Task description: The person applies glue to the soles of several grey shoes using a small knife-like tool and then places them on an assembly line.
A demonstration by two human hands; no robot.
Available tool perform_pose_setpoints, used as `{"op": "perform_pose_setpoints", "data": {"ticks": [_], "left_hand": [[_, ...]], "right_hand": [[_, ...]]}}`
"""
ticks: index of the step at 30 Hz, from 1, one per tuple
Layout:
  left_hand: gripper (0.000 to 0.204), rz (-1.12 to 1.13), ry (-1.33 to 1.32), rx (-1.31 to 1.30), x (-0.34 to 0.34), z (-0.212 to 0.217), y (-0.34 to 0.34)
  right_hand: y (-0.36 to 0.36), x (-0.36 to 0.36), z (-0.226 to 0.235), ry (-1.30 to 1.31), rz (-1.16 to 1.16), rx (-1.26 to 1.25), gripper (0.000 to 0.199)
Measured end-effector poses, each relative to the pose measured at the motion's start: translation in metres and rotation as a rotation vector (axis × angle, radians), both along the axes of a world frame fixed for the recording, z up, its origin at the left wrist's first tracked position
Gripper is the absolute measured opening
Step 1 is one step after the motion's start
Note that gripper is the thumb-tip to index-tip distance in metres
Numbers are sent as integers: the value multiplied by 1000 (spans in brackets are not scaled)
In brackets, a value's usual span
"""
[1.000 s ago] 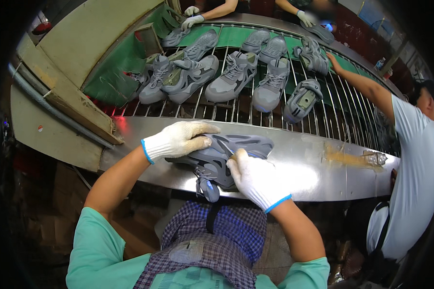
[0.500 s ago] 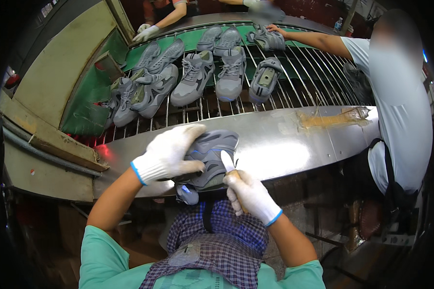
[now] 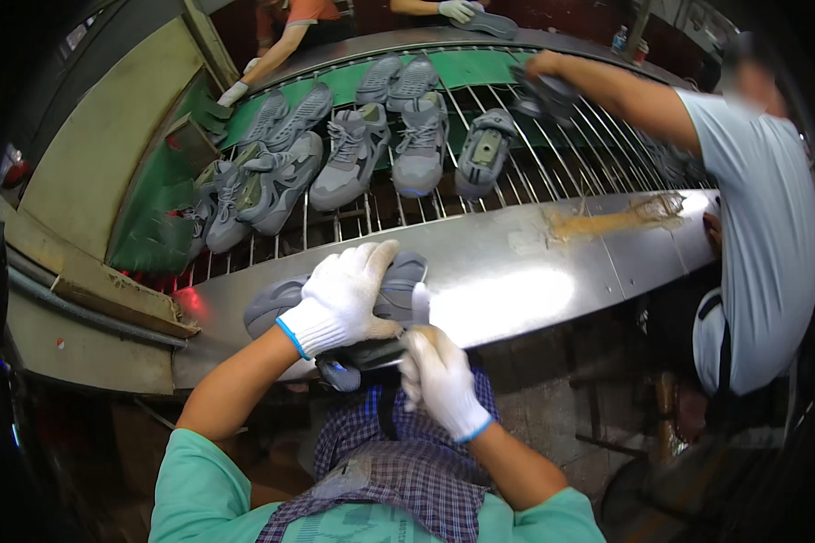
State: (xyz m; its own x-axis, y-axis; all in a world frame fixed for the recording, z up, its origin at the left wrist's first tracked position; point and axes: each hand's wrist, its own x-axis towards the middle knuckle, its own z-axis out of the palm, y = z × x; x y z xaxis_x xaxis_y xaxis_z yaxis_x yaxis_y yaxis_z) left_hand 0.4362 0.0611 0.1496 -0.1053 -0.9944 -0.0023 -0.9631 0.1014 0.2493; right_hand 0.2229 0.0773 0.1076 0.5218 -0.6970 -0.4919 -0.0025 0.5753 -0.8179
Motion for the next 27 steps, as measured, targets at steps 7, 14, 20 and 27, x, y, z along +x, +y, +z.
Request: {"op": "perform_pose_setpoints", "data": {"ticks": [7, 14, 20, 27], "left_hand": [[109, -23, -18, -25, 3, -3, 3], [102, -92, 47, -37, 10, 1, 9], [89, -196, 102, -355, 19, 4, 85], [74, 501, 326, -668, 19, -79, 227]], "right_hand": [[-42, 5, -5, 903, 564, -1161, 21], [-47, 39, 27, 871, 805, -1362, 22], [-103, -23, 15, 602, 886, -1030, 42], [-126, -21, -6, 994, 477, -1641, 39]]}}
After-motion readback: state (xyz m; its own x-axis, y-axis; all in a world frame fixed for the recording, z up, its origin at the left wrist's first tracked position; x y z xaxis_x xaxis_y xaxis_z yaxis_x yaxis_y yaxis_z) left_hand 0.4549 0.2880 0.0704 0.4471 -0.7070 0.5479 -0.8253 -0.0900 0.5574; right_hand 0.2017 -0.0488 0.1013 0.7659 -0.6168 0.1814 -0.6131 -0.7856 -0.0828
